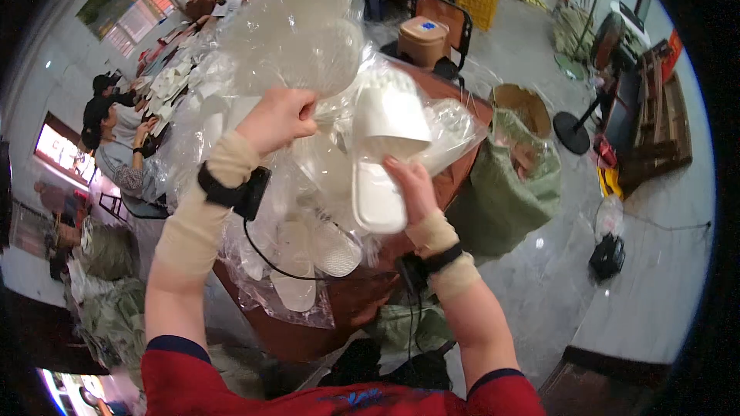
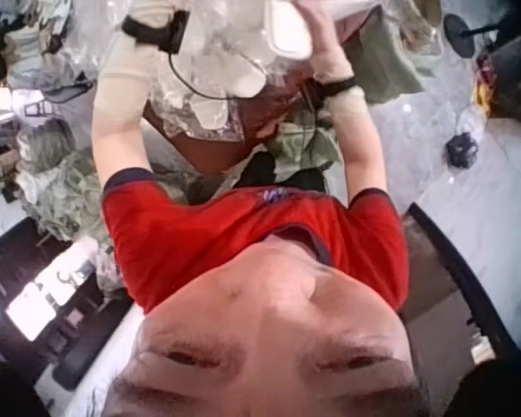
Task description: Organizing and bagging white shoe insoles and outsoles in a manufacturing setting.
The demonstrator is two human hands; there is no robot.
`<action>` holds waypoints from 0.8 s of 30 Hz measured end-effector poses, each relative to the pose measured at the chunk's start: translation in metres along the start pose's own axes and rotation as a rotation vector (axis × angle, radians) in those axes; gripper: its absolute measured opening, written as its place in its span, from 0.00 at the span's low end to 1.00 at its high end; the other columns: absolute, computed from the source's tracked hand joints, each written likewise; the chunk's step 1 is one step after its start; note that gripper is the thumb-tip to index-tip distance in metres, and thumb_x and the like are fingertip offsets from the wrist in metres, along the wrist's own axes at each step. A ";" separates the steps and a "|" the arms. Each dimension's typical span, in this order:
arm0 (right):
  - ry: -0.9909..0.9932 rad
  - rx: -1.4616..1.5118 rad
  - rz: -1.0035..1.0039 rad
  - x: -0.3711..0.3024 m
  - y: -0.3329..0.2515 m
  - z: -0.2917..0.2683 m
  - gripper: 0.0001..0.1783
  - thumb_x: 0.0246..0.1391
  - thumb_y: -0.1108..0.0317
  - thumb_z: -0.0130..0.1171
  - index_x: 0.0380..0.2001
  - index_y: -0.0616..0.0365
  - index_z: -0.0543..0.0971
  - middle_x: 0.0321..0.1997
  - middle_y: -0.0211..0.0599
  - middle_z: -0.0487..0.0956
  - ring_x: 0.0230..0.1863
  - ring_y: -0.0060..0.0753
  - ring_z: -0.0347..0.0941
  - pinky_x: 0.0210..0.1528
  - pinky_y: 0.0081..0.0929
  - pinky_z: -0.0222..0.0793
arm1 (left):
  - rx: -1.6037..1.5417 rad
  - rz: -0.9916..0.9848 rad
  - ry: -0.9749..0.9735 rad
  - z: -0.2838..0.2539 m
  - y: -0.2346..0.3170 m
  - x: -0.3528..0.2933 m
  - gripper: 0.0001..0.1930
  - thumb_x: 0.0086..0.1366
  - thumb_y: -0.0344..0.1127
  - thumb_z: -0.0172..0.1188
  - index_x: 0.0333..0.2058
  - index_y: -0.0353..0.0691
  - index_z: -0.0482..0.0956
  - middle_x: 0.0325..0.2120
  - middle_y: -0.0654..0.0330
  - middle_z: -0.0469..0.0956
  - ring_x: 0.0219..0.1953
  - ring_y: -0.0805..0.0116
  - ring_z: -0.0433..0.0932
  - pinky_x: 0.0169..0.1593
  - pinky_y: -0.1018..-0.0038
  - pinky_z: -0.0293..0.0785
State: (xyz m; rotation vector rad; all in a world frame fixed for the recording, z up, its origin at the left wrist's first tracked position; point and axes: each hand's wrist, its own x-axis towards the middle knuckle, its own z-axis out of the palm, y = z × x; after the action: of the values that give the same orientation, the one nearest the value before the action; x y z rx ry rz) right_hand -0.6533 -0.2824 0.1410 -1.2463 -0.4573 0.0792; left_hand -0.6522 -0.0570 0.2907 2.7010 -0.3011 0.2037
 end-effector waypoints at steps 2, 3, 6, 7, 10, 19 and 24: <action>0.210 0.020 0.382 0.013 0.106 0.012 0.25 0.49 0.54 0.60 0.41 0.65 0.72 0.40 0.44 0.78 0.41 0.40 0.76 0.42 0.29 0.70 | 0.195 -0.131 -0.170 0.055 -0.090 -0.005 0.08 0.49 0.36 0.57 0.25 0.38 0.70 0.21 0.53 0.74 0.26 0.53 0.74 0.31 0.65 0.70; 0.235 0.012 0.397 0.007 0.150 -0.001 0.25 0.49 0.54 0.60 0.41 0.65 0.72 0.40 0.44 0.78 0.41 0.40 0.76 0.42 0.29 0.70 | 0.179 -0.118 -0.192 0.083 -0.113 -0.006 0.08 0.49 0.36 0.57 0.25 0.38 0.70 0.21 0.53 0.74 0.26 0.53 0.74 0.31 0.65 0.70; 0.314 -0.523 0.612 0.006 0.211 -0.045 0.31 0.47 0.52 0.63 0.48 0.66 0.71 0.42 0.48 0.77 0.43 0.41 0.74 0.47 0.33 0.69 | 0.217 -0.284 -0.253 0.141 -0.123 0.004 0.11 0.51 0.36 0.59 0.33 0.39 0.75 0.34 0.51 0.77 0.40 0.52 0.76 0.42 0.59 0.71; 0.217 -0.575 0.551 0.017 0.201 -0.031 0.33 0.46 0.48 0.62 0.45 0.67 0.71 0.44 0.52 0.77 0.45 0.45 0.74 0.48 0.36 0.67 | 0.257 -0.235 -0.143 0.138 -0.133 0.002 0.08 0.51 0.36 0.58 0.30 0.40 0.73 0.30 0.52 0.75 0.37 0.52 0.75 0.39 0.59 0.70; 0.033 -0.718 0.656 0.038 0.163 -0.031 0.38 0.47 0.38 0.54 0.45 0.67 0.72 0.47 0.58 0.75 0.49 0.50 0.72 0.50 0.40 0.66 | 0.264 -0.097 -0.048 0.129 -0.119 0.003 0.08 0.53 0.36 0.58 0.28 0.40 0.72 0.27 0.52 0.74 0.33 0.52 0.74 0.37 0.61 0.70; 0.041 -0.669 0.386 -0.041 0.058 -0.137 0.20 0.60 0.53 0.45 0.35 0.58 0.77 0.27 0.40 0.79 0.30 0.36 0.77 0.34 0.30 0.71 | 0.365 0.084 0.036 0.096 0.021 -0.042 0.12 0.57 0.29 0.57 0.42 0.37 0.74 0.46 0.53 0.74 0.50 0.54 0.71 0.52 0.65 0.67; -0.420 -0.045 1.052 -0.198 0.067 -0.244 0.19 0.61 0.59 0.42 0.31 0.62 0.77 0.22 0.36 0.78 0.23 0.24 0.75 0.29 0.20 0.72 | -0.345 0.084 -0.380 0.256 0.113 -0.121 0.06 0.57 0.28 0.58 0.33 0.37 0.75 0.34 0.54 0.75 0.39 0.54 0.74 0.44 0.64 0.71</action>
State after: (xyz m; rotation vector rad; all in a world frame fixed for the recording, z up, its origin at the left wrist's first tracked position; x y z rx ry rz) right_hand -0.7281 -0.5389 -0.0371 -1.4031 -0.1120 1.2410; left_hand -0.7710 -0.2428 0.0799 2.3692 -0.5094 -0.3160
